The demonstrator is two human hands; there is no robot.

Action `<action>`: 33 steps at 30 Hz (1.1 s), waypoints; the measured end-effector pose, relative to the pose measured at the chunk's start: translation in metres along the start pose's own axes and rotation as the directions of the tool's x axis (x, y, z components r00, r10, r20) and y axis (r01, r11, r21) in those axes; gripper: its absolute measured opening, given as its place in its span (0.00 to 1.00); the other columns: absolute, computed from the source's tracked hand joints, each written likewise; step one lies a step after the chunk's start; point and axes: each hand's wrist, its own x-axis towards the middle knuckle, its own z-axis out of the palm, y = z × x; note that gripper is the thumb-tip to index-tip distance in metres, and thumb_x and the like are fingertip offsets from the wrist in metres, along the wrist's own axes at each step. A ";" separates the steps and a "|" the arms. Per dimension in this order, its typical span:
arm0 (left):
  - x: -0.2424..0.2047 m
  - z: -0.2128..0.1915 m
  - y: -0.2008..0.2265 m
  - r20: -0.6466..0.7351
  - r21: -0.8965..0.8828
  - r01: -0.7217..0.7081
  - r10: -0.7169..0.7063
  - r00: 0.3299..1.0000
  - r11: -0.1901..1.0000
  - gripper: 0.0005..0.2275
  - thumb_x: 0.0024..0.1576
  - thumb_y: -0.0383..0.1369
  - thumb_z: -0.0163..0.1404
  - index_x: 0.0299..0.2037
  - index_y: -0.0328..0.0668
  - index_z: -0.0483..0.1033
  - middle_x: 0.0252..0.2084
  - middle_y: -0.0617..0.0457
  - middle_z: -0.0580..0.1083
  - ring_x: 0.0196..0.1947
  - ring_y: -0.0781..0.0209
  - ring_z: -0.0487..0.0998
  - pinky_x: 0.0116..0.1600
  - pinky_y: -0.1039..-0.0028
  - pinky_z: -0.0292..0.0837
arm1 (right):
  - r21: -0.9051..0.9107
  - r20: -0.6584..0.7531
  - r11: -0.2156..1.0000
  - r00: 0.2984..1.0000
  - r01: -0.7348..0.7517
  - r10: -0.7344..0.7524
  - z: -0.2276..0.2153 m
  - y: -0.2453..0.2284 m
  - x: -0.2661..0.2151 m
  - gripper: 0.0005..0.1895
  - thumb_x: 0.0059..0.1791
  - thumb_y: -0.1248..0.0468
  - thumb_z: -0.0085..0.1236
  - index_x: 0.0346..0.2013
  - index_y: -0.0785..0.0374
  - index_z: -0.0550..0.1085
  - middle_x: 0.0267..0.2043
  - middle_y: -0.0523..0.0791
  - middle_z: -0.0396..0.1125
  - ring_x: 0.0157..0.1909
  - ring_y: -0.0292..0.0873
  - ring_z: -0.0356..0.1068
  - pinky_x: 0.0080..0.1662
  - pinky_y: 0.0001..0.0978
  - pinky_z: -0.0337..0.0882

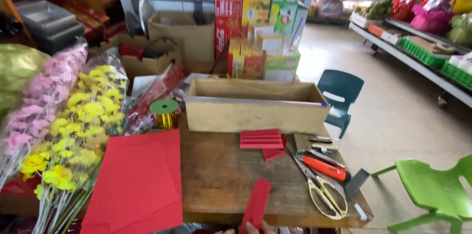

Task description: Folding small rectangular strips of red paper into accordion-style fans.

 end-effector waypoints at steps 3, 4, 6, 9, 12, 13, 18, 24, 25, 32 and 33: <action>0.016 -0.030 -0.002 0.038 -0.002 0.125 -0.125 0.991 0.992 0.11 0.58 0.41 0.52 0.47 0.59 0.83 0.48 0.57 0.79 0.47 0.49 0.80 0.49 0.52 0.75 | -0.040 0.246 0.932 0.907 0.361 -0.341 -0.019 -0.033 0.016 0.09 0.47 0.63 0.66 0.38 0.64 0.83 0.23 0.53 0.81 0.23 0.49 0.80 0.32 0.37 0.81; 0.018 -0.046 -0.001 0.067 -0.004 0.190 -0.189 0.980 0.982 0.13 0.58 0.44 0.54 0.50 0.59 0.83 0.51 0.58 0.79 0.48 0.51 0.80 0.49 0.54 0.75 | -0.279 0.358 0.583 0.646 0.763 -0.674 -0.023 -0.065 0.013 0.21 0.43 0.67 0.58 0.52 0.57 0.78 0.38 0.52 0.77 0.38 0.52 0.75 0.43 0.42 0.76; 0.036 -0.077 -0.006 0.125 0.007 0.264 -0.263 0.957 0.965 0.16 0.57 0.47 0.55 0.53 0.59 0.82 0.55 0.59 0.79 0.50 0.52 0.80 0.49 0.57 0.75 | -0.397 0.553 0.057 0.289 0.916 -0.781 -0.029 -0.103 0.007 0.38 0.40 0.71 0.49 0.66 0.51 0.73 0.53 0.50 0.73 0.53 0.55 0.71 0.55 0.46 0.71; 0.078 -0.080 -0.022 0.214 -0.136 0.285 -0.253 0.944 0.949 0.17 0.67 0.42 0.44 0.59 0.41 0.75 0.60 0.43 0.73 0.54 0.40 0.76 0.59 0.50 0.72 | -0.573 0.673 -0.326 0.205 0.752 -0.710 -0.023 -0.131 0.014 0.28 0.50 0.58 0.51 0.66 0.43 0.72 0.60 0.44 0.68 0.56 0.58 0.64 0.56 0.51 0.71; 0.063 -0.042 -0.032 0.384 -0.212 0.187 -0.094 0.919 0.959 0.27 0.53 0.36 0.63 0.63 0.38 0.71 0.63 0.38 0.69 0.62 0.37 0.70 0.63 0.46 0.67 | -0.549 0.730 -0.501 0.093 0.669 -0.677 -0.012 -0.129 0.023 0.24 0.52 0.57 0.53 0.63 0.48 0.74 0.59 0.43 0.69 0.56 0.54 0.67 0.54 0.48 0.73; 0.057 -0.028 -0.032 0.368 -0.219 0.128 -0.039 0.929 0.967 0.21 0.56 0.30 0.56 0.61 0.35 0.71 0.60 0.37 0.70 0.60 0.36 0.71 0.62 0.46 0.68 | -0.547 0.762 -0.521 0.132 0.656 -0.634 -0.013 -0.123 0.029 0.26 0.50 0.55 0.53 0.64 0.46 0.72 0.60 0.43 0.67 0.57 0.54 0.66 0.51 0.50 0.73; 0.044 0.002 -0.035 0.253 -0.249 -0.046 0.111 0.961 0.967 0.08 0.55 0.17 0.46 0.41 0.32 0.76 0.34 0.45 0.68 0.38 0.45 0.69 0.46 0.54 0.72 | -0.503 0.819 -0.530 0.181 0.683 -0.545 -0.019 -0.106 0.049 0.30 0.47 0.59 0.56 0.66 0.43 0.70 0.60 0.44 0.65 0.54 0.54 0.66 0.45 0.50 0.71; 0.017 0.016 -0.039 0.388 -0.261 -0.024 0.128 0.913 0.965 0.11 0.51 0.20 0.47 0.43 0.35 0.76 0.36 0.46 0.71 0.39 0.46 0.72 0.47 0.60 0.74 | -0.414 0.796 -0.488 0.046 0.769 -0.603 -0.026 -0.103 0.034 0.26 0.53 0.57 0.54 0.67 0.39 0.70 0.62 0.43 0.66 0.62 0.53 0.66 0.55 0.50 0.63; 0.015 0.018 -0.039 0.406 -0.260 0.005 0.104 0.908 0.966 0.09 0.50 0.20 0.48 0.40 0.37 0.75 0.35 0.47 0.70 0.36 0.46 0.72 0.43 0.60 0.72 | -0.380 0.790 -0.472 0.014 0.796 -0.613 -0.025 -0.103 0.034 0.22 0.54 0.59 0.55 0.64 0.41 0.72 0.59 0.43 0.68 0.58 0.53 0.67 0.52 0.49 0.64; 0.062 0.014 -0.031 0.859 -0.107 0.936 -0.442 0.258 0.337 0.20 0.62 0.51 0.52 0.36 0.38 0.73 0.36 0.35 0.76 0.47 0.33 0.78 0.55 0.54 0.74 | -0.548 0.676 0.161 0.547 0.821 -0.494 -0.021 -0.096 0.057 0.09 0.54 0.49 0.58 0.45 0.31 0.84 0.41 0.29 0.72 0.52 0.41 0.71 0.55 0.37 0.64; 0.038 0.025 -0.037 0.861 -0.101 0.937 -0.442 0.252 0.336 0.20 0.62 0.51 0.52 0.36 0.38 0.73 0.36 0.35 0.76 0.47 0.33 0.78 0.55 0.54 0.74 | -0.549 0.676 0.166 0.552 0.819 -0.489 -0.016 -0.097 0.061 0.09 0.54 0.49 0.58 0.45 0.31 0.84 0.41 0.29 0.72 0.52 0.41 0.71 0.55 0.37 0.64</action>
